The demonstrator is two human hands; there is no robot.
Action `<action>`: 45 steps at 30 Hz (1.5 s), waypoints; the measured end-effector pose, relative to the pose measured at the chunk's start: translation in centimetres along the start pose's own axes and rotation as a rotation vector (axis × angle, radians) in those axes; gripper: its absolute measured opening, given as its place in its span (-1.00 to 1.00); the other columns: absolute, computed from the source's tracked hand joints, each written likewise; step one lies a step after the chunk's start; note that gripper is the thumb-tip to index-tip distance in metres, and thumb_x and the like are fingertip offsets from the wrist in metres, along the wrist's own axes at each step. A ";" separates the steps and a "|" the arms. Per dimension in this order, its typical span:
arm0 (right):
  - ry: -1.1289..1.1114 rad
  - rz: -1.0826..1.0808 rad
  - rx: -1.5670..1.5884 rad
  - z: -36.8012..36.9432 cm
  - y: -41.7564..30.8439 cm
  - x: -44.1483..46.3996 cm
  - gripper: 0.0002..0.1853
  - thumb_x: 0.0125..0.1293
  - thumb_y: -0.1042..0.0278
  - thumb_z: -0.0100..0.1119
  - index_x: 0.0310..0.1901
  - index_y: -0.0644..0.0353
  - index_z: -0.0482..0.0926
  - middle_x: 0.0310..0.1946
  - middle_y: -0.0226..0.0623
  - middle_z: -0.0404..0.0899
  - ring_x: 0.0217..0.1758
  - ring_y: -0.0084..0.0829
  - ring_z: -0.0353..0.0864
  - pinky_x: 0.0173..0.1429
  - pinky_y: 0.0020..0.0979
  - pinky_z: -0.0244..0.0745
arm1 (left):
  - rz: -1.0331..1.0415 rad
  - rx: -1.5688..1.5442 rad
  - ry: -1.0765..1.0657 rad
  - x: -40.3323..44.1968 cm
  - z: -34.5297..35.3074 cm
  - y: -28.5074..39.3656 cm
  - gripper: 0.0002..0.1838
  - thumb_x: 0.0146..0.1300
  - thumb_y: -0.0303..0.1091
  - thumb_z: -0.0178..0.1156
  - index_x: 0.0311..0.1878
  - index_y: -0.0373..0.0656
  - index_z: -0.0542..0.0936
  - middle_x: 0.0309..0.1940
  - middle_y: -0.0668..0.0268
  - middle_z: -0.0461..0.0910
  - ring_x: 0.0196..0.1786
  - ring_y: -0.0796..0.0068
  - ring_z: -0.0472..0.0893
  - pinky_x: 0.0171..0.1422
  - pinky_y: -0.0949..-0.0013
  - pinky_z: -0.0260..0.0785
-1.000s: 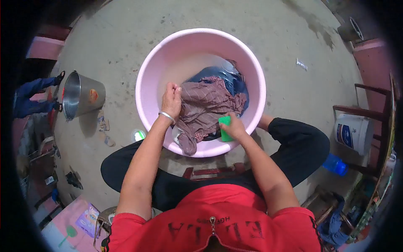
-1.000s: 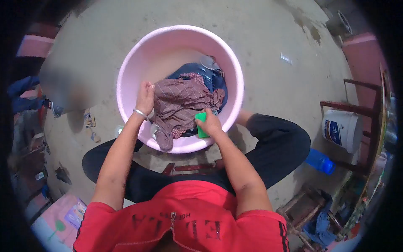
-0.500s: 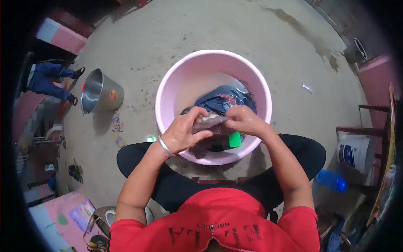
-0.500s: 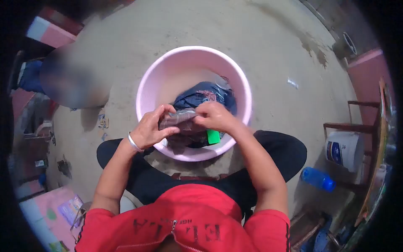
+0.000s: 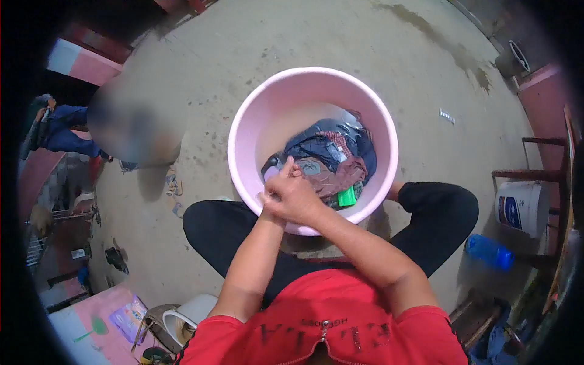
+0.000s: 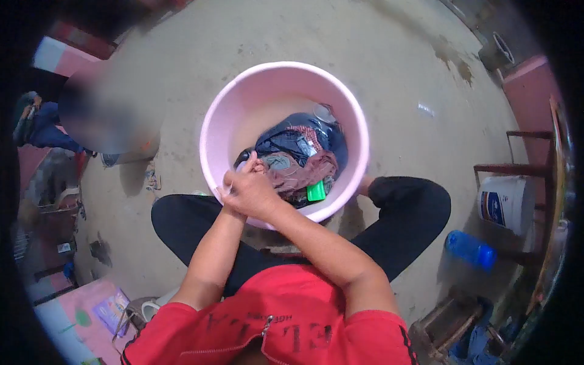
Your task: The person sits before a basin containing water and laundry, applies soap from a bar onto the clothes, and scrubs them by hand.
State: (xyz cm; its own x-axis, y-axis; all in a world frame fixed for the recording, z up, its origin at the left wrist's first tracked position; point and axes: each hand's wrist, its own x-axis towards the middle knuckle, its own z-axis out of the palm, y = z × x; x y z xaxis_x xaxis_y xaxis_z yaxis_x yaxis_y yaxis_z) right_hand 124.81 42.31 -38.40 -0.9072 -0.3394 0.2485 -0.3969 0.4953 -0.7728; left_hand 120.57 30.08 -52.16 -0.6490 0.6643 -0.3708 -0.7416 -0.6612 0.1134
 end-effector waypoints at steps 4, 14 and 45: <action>-0.114 0.313 -0.391 -0.2 4.2 4.3 -0.73 0.26 0.16 0.03 -0.19 0.18 0.54 -0.42 -0.04 0.59 -0.38 0.01 0.59 -0.27 -0.14 0.52 | 0.237 -0.145 0.165 0.5 7.7 -3.0 -0.71 0.31 -0.04 0.09 -0.17 -0.06 0.56 -0.18 0.28 0.62 -0.16 0.36 0.62 0.04 0.25 0.45; -0.108 0.066 -0.470 0.5 3.3 3.3 -0.83 0.21 0.26 -0.02 -0.29 0.16 0.49 -0.46 -0.09 0.57 -0.40 -0.13 0.63 -0.42 -0.12 0.48 | 0.217 -0.063 0.138 0.6 4.9 -2.7 -0.74 0.34 -0.07 0.01 -0.20 -0.03 0.52 -0.23 0.25 0.59 -0.19 0.25 0.60 0.01 0.10 0.44; -0.105 0.487 0.460 -1.3 1.8 -6.7 -0.47 0.21 0.14 0.20 0.19 0.13 0.37 0.01 -0.13 0.49 0.07 -0.31 0.48 0.17 -0.25 0.36 | 0.195 1.488 0.379 -1.2 9.9 1.3 -0.77 0.18 -0.26 0.28 -0.37 -0.10 0.42 -0.48 0.49 0.43 -0.40 0.71 0.36 -0.36 0.56 0.23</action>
State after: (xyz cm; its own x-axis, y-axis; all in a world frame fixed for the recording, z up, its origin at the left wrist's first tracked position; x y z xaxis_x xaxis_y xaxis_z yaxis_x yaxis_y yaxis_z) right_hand 130.02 46.51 -40.71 -0.9397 -0.2514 -0.2317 0.1750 0.2283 -0.9577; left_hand 118.73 31.87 -42.48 -0.8436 0.3359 -0.4190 -0.2957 0.3607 0.8846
